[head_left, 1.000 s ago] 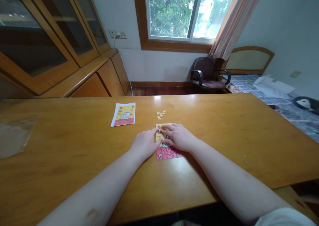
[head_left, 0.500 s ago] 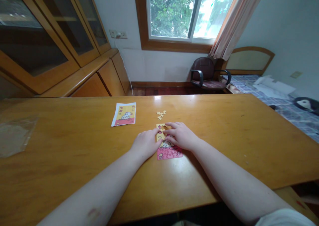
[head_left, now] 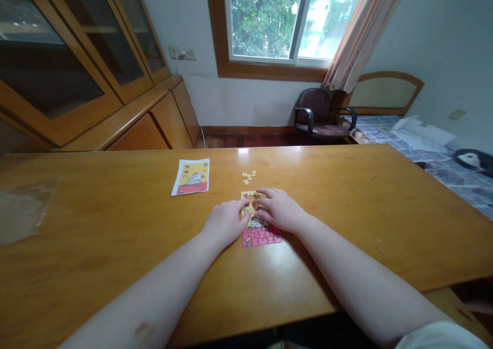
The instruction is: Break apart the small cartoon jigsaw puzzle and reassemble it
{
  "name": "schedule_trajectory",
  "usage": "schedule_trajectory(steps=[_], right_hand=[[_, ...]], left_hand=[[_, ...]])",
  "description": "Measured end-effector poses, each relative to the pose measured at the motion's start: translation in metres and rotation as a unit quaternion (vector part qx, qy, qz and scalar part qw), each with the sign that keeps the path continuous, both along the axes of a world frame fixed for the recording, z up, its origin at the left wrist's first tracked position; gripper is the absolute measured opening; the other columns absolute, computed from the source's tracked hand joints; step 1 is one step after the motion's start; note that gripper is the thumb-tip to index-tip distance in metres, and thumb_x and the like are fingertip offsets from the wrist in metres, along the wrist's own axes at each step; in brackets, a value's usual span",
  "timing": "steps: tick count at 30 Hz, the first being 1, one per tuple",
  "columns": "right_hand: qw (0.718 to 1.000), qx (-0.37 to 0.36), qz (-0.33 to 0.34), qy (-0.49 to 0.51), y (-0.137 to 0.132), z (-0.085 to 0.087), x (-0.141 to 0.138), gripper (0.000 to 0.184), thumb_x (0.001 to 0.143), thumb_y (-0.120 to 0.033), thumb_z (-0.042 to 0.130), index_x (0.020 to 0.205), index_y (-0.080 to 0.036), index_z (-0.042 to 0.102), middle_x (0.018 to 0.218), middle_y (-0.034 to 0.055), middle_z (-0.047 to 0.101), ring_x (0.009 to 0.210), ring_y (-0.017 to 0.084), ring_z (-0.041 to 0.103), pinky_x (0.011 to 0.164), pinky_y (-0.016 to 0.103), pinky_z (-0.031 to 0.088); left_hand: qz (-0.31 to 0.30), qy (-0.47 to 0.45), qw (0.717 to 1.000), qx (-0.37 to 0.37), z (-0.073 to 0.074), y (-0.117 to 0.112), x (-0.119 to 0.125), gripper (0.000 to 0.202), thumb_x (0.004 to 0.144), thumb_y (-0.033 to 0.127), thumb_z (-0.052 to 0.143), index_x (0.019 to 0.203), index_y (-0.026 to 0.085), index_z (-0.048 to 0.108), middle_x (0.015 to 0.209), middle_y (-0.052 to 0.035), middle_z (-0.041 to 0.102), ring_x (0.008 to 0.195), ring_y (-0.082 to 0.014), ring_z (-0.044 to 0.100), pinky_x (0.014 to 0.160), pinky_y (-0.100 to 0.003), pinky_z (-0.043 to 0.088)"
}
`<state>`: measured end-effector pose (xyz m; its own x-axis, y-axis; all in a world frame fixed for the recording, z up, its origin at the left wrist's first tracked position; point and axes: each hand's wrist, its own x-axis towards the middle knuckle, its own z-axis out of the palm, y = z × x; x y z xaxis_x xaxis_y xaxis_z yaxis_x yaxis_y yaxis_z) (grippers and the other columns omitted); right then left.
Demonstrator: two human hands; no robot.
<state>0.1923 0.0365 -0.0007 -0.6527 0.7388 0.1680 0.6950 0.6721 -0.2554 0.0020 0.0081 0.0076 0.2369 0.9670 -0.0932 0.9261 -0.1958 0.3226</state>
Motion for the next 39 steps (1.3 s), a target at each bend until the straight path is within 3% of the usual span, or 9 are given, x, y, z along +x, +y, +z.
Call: schedule_trajectory(steps=[6, 10, 13, 19, 30, 39], right_hand=[[0.988, -0.021, -0.127, -0.081, 0.006, 0.019, 0.017, 0.026, 0.091, -0.033, 0.049, 0.094, -0.018, 0.071, 0.092, 0.0101, 0.068, 0.086, 0.021, 0.062, 0.080, 0.031, 0.043], [0.958, -0.080, -0.229, -0.156, 0.013, 0.029, 0.043, 0.021, 0.085, -0.024, 0.052, 0.086, -0.021, 0.072, 0.088, 0.0087, 0.069, 0.077, 0.021, 0.063, 0.066, 0.028, 0.042], [0.944, -0.119, -0.262, -0.162, 0.015, 0.031, 0.055, 0.018, 0.080, -0.023, 0.057, 0.088, -0.022, 0.072, 0.089, 0.0081, 0.070, 0.076, 0.021, 0.063, 0.061, 0.027, 0.041], [0.961, -0.145, -0.199, -0.129, 0.012, 0.024, 0.045, 0.015, 0.074, -0.030, 0.063, 0.084, -0.024, 0.074, 0.082, 0.0055, 0.070, 0.071, 0.018, 0.062, 0.057, 0.025, 0.038], [0.972, -0.148, -0.153, -0.101, 0.010, 0.017, 0.040, 0.010, 0.074, -0.019, 0.061, 0.078, -0.021, 0.070, 0.088, 0.0044, 0.068, 0.075, 0.017, 0.060, 0.062, 0.025, 0.040], [0.963, -0.177, -0.173, -0.106, 0.008, 0.019, 0.036, 0.017, 0.072, -0.015, 0.060, 0.083, -0.021, 0.071, 0.087, 0.0052, 0.070, 0.075, 0.018, 0.063, 0.061, 0.025, 0.040]], left_hand=[[-0.008, -0.003, 1.000, -0.004, -0.001, 0.000, 0.000, 0.038, 0.086, 0.039, 0.047, 0.121, 0.028, 0.060, 0.109, -0.0047, 0.070, 0.097, -0.0226, 0.064, 0.082, -0.031, 0.046], [-0.015, -0.004, 1.000, -0.006, -0.001, -0.001, -0.001, 0.043, 0.086, 0.042, 0.048, 0.124, 0.027, 0.058, 0.113, -0.0054, 0.068, 0.102, -0.0237, 0.063, 0.085, -0.032, 0.046], [-0.020, 0.000, 1.000, -0.011, -0.001, -0.001, -0.002, 0.043, 0.085, 0.043, 0.049, 0.123, 0.026, 0.059, 0.115, -0.0052, 0.068, 0.104, -0.0247, 0.062, 0.086, -0.033, 0.046], [-0.007, -0.014, 1.000, -0.009, 0.002, -0.001, 0.000, 0.040, 0.086, 0.042, 0.047, 0.119, 0.025, 0.060, 0.114, -0.0052, 0.068, 0.101, -0.0236, 0.063, 0.085, -0.033, 0.046], [-0.002, -0.021, 1.000, -0.010, 0.001, -0.001, 0.000, 0.039, 0.086, 0.041, 0.047, 0.120, 0.025, 0.060, 0.111, -0.0054, 0.069, 0.097, -0.0226, 0.064, 0.084, -0.031, 0.046], [0.008, -0.013, 1.000, -0.026, 0.005, -0.001, 0.001, 0.038, 0.086, 0.040, 0.047, 0.119, 0.025, 0.060, 0.104, -0.0057, 0.070, 0.097, -0.0228, 0.064, 0.083, -0.031, 0.045]])
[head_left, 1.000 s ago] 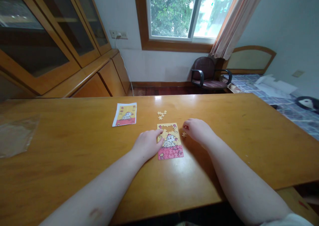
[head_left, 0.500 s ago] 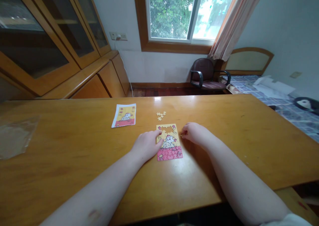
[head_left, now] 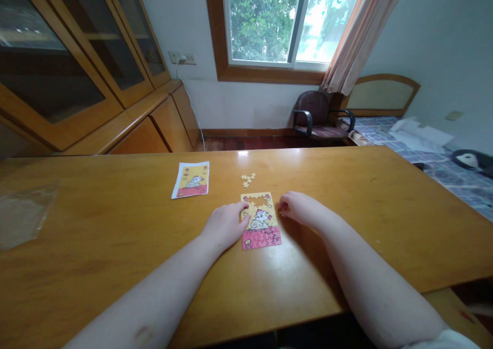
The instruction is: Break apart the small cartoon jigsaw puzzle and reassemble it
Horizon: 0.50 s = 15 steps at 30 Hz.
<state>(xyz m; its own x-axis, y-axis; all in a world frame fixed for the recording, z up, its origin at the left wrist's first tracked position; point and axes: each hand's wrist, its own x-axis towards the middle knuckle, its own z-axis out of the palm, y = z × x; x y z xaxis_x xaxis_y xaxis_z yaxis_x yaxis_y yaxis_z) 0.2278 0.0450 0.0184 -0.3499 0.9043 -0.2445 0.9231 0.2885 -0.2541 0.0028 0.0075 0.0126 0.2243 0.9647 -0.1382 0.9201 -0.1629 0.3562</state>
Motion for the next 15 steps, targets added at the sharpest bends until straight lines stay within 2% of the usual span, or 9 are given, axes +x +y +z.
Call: schedule_trajectory(steps=[4, 7, 11, 15], right_hand=[[1.000, 0.014, -0.001, -0.005, -0.002, 0.002, 0.003, 0.016, 0.072, -0.015, 0.060, 0.083, -0.021, 0.070, 0.092, 0.0065, 0.069, 0.076, 0.018, 0.062, 0.062, 0.025, 0.041], [1.000, 0.021, 0.011, 0.008, -0.005, 0.005, 0.004, 0.013, 0.073, -0.016, 0.059, 0.081, -0.020, 0.067, 0.086, 0.0051, 0.068, 0.072, 0.017, 0.060, 0.060, 0.024, 0.039], [0.994, 0.014, 0.022, 0.106, -0.007, 0.006, -0.004, 0.010, 0.075, -0.014, 0.058, 0.078, -0.020, 0.065, 0.078, 0.0009, 0.068, 0.066, 0.013, 0.058, 0.059, 0.022, 0.039], [0.977, 0.003, 0.036, 0.210, -0.011, -0.005, -0.022, 0.009, 0.076, -0.017, 0.063, 0.083, -0.021, 0.067, 0.079, -0.0013, 0.068, 0.065, 0.011, 0.057, 0.062, 0.021, 0.041]], left_hand=[[0.000, 0.000, 1.000, 0.003, -0.001, 0.000, -0.001, 0.037, 0.086, 0.040, 0.047, 0.118, 0.026, 0.060, 0.105, -0.0051, 0.070, 0.095, -0.0224, 0.064, 0.082, -0.031, 0.046], [0.000, 0.002, 1.000, 0.003, -0.003, 0.000, -0.001, 0.038, 0.086, 0.041, 0.048, 0.119, 0.026, 0.060, 0.106, -0.0051, 0.070, 0.096, -0.0224, 0.064, 0.082, -0.030, 0.045], [-0.007, 0.009, 1.000, 0.009, -0.005, 0.000, -0.002, 0.042, 0.085, 0.045, 0.048, 0.121, 0.026, 0.058, 0.110, -0.0062, 0.069, 0.098, -0.0245, 0.064, 0.081, -0.032, 0.046], [-0.022, 0.027, 0.999, 0.011, -0.005, 0.000, -0.001, 0.047, 0.082, 0.047, 0.052, 0.124, 0.025, 0.055, 0.111, -0.0075, 0.069, 0.100, -0.0273, 0.064, 0.080, -0.034, 0.047]])
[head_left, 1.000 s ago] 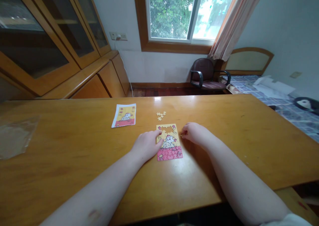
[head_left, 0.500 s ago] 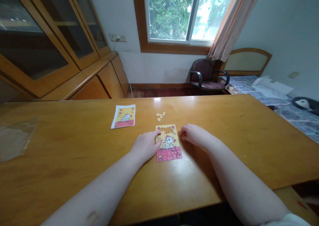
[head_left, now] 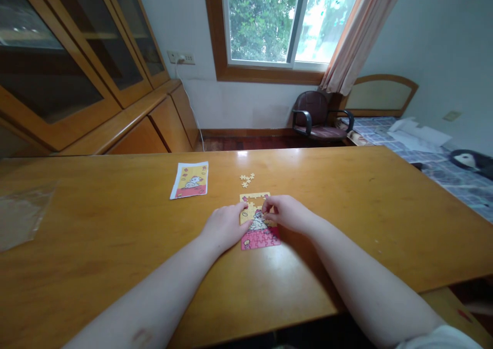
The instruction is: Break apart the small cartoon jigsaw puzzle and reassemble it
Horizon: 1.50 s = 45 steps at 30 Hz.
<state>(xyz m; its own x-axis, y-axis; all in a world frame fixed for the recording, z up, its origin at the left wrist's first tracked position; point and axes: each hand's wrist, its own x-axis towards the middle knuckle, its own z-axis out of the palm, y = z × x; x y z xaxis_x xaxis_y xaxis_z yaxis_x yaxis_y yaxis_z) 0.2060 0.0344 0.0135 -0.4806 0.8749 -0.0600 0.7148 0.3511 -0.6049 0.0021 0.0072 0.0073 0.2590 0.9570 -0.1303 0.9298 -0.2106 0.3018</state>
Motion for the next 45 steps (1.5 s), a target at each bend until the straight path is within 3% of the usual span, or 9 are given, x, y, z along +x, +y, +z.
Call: schedule_trajectory(steps=[4, 8, 11, 14, 18, 29, 36, 45], right_hand=[[0.999, 0.016, -0.014, 0.023, 0.001, -0.016, -0.018, 0.009, 0.076, -0.018, 0.066, 0.084, -0.021, 0.068, 0.081, -0.0016, 0.069, 0.070, 0.012, 0.059, 0.067, 0.022, 0.043], [0.994, 0.101, 0.007, 0.034, 0.007, -0.026, -0.027, 0.010, 0.081, -0.021, 0.064, 0.089, -0.021, 0.070, 0.092, 0.0025, 0.068, 0.083, 0.014, 0.061, 0.077, 0.025, 0.046], [0.981, 0.182, 0.049, 0.036, 0.007, -0.027, -0.026, 0.015, 0.086, -0.024, 0.059, 0.093, -0.021, 0.071, 0.102, 0.0062, 0.066, 0.089, 0.015, 0.061, 0.082, 0.027, 0.045], [0.972, 0.214, 0.097, -0.006, 0.002, -0.021, -0.021, 0.017, 0.086, -0.026, 0.057, 0.087, -0.021, 0.073, 0.095, 0.0063, 0.066, 0.084, 0.016, 0.060, 0.082, 0.029, 0.045], [0.967, 0.214, 0.121, -0.064, -0.002, -0.013, -0.020, 0.019, 0.085, -0.025, 0.056, 0.088, -0.020, 0.074, 0.088, 0.0055, 0.067, 0.081, 0.017, 0.058, 0.080, 0.031, 0.043], [0.966, 0.205, 0.102, -0.124, -0.001, -0.011, -0.025, 0.032, 0.091, -0.040, 0.051, 0.108, -0.018, 0.067, 0.107, 0.0093, 0.065, 0.095, 0.021, 0.058, 0.085, 0.035, 0.041], [0.968, 0.197, 0.093, -0.123, -0.001, -0.012, -0.027, 0.041, 0.091, -0.044, 0.051, 0.119, -0.016, 0.061, 0.113, 0.0113, 0.062, 0.101, 0.023, 0.057, 0.090, 0.037, 0.041], [0.969, 0.202, 0.092, -0.110, 0.001, -0.016, -0.025, 0.040, 0.091, -0.045, 0.051, 0.116, -0.016, 0.062, 0.113, 0.0099, 0.064, 0.103, 0.022, 0.057, 0.090, 0.035, 0.041]], left_hand=[[0.019, 0.027, 0.999, -0.006, 0.002, 0.000, 0.002, 0.060, 0.081, 0.049, 0.053, 0.134, 0.022, 0.045, 0.107, -0.0112, 0.069, 0.095, -0.0296, 0.065, 0.077, -0.036, 0.047], [0.017, 0.043, 0.999, -0.010, 0.004, 0.001, 0.002, 0.057, 0.082, 0.050, 0.052, 0.132, 0.022, 0.045, 0.103, -0.0108, 0.070, 0.094, -0.0297, 0.065, 0.075, -0.035, 0.047], [0.017, 0.048, 0.999, -0.014, 0.004, 0.001, 0.002, 0.054, 0.083, 0.051, 0.050, 0.130, 0.024, 0.046, 0.107, -0.0103, 0.069, 0.097, -0.0290, 0.065, 0.077, -0.035, 0.046], [0.018, 0.051, 0.998, -0.016, 0.003, 0.001, 0.002, 0.054, 0.083, 0.051, 0.049, 0.130, 0.023, 0.046, 0.109, -0.0111, 0.068, 0.098, -0.0291, 0.064, 0.078, -0.035, 0.046], [0.016, 0.055, 0.998, -0.006, 0.000, 0.001, 0.002, 0.055, 0.083, 0.050, 0.049, 0.131, 0.023, 0.045, 0.111, -0.0117, 0.068, 0.098, -0.0303, 0.064, 0.078, -0.037, 0.047], [0.013, 0.051, 0.999, 0.001, -0.004, 0.002, 0.000, 0.055, 0.084, 0.053, 0.046, 0.130, 0.022, 0.046, 0.107, -0.0121, 0.069, 0.095, -0.0296, 0.066, 0.076, -0.036, 0.047], [0.008, 0.047, 0.999, 0.007, -0.001, 0.002, 0.001, 0.056, 0.084, 0.053, 0.045, 0.130, 0.021, 0.047, 0.105, -0.0121, 0.070, 0.094, -0.0295, 0.066, 0.075, -0.035, 0.047], [0.008, 0.046, 0.999, 0.010, -0.003, 0.001, 0.001, 0.056, 0.085, 0.053, 0.046, 0.131, 0.022, 0.047, 0.105, -0.0120, 0.070, 0.094, -0.0299, 0.066, 0.076, -0.036, 0.048]])
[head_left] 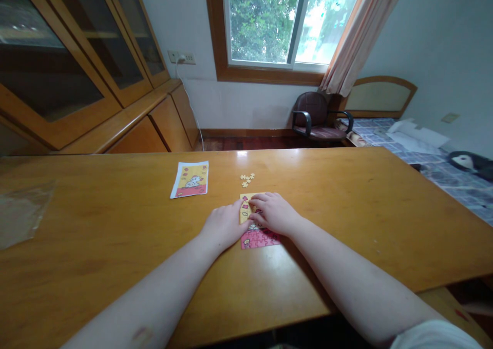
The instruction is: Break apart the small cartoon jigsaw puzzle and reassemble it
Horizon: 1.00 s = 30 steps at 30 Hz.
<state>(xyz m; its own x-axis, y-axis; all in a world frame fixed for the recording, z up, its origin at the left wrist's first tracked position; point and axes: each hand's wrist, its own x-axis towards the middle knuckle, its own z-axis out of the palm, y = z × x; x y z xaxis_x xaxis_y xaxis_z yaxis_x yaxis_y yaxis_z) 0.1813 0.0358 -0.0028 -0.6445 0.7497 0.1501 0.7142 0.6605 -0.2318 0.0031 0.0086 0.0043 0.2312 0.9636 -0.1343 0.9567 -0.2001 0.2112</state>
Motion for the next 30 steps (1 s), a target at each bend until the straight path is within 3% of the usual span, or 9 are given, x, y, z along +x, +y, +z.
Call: schedule_trajectory(steps=[8, 13, 17, 22, 25, 30], right_hand=[[1.000, -0.016, 0.003, -0.003, 0.001, 0.001, 0.001, 0.042, 0.091, -0.046, 0.050, 0.117, -0.016, 0.062, 0.118, 0.0100, 0.063, 0.104, 0.023, 0.057, 0.091, 0.036, 0.040], [1.000, -0.007, -0.015, -0.013, -0.001, 0.002, -0.001, 0.053, 0.090, -0.051, 0.048, 0.133, -0.020, 0.052, 0.141, 0.0102, 0.047, 0.111, 0.026, 0.050, 0.097, 0.042, 0.037], [0.999, -0.025, -0.037, -0.017, -0.003, 0.001, -0.001, 0.051, 0.090, -0.051, 0.047, 0.131, -0.022, 0.054, 0.144, 0.0090, 0.043, 0.116, 0.028, 0.046, 0.100, 0.046, 0.034], [0.997, -0.053, -0.039, 0.031, -0.003, 0.004, -0.001, 0.057, 0.091, -0.050, 0.045, 0.139, -0.020, 0.044, 0.150, 0.0102, 0.034, 0.132, 0.027, 0.035, 0.108, 0.046, 0.029], [0.997, -0.065, -0.032, 0.018, 0.008, 0.007, -0.005, 0.066, 0.091, -0.055, 0.042, 0.145, -0.017, 0.034, 0.154, 0.0138, 0.023, 0.140, 0.028, 0.025, 0.111, 0.049, 0.024], [0.996, -0.057, 0.023, -0.061, 0.048, 0.006, -0.025, 0.071, 0.091, -0.058, 0.037, 0.147, -0.015, 0.029, 0.156, 0.0145, 0.012, 0.143, 0.032, 0.012, 0.113, 0.056, 0.010]], left_hand=[[0.001, -0.001, 1.000, -0.001, 0.001, 0.000, 0.001, 0.056, 0.084, 0.054, 0.046, 0.130, 0.022, 0.047, 0.105, -0.0123, 0.070, 0.094, -0.0300, 0.066, 0.076, -0.037, 0.047], [-0.001, -0.004, 1.000, -0.006, 0.003, -0.001, 0.000, 0.053, 0.084, 0.050, 0.047, 0.129, 0.022, 0.047, 0.102, -0.0118, 0.070, 0.092, -0.0296, 0.066, 0.074, -0.036, 0.047], [0.000, -0.007, 1.000, -0.012, 0.005, -0.001, 0.000, 0.053, 0.085, 0.050, 0.047, 0.130, 0.023, 0.046, 0.104, -0.0118, 0.070, 0.093, -0.0301, 0.066, 0.075, -0.037, 0.047], [-0.005, -0.013, 1.000, -0.014, 0.004, -0.001, -0.001, 0.053, 0.082, 0.045, 0.051, 0.131, 0.023, 0.046, 0.107, -0.0110, 0.069, 0.095, -0.0301, 0.065, 0.076, -0.037, 0.047], [-0.008, -0.017, 1.000, -0.010, 0.002, -0.001, -0.001, 0.052, 0.082, 0.043, 0.052, 0.130, 0.023, 0.046, 0.107, -0.0112, 0.069, 0.096, -0.0298, 0.065, 0.077, -0.036, 0.047], [-0.008, -0.012, 1.000, -0.008, 0.000, 0.000, -0.002, 0.044, 0.083, 0.049, 0.050, 0.115, 0.020, 0.055, 0.102, -0.0109, 0.070, 0.093, -0.0301, 0.066, 0.073, -0.036, 0.048]])
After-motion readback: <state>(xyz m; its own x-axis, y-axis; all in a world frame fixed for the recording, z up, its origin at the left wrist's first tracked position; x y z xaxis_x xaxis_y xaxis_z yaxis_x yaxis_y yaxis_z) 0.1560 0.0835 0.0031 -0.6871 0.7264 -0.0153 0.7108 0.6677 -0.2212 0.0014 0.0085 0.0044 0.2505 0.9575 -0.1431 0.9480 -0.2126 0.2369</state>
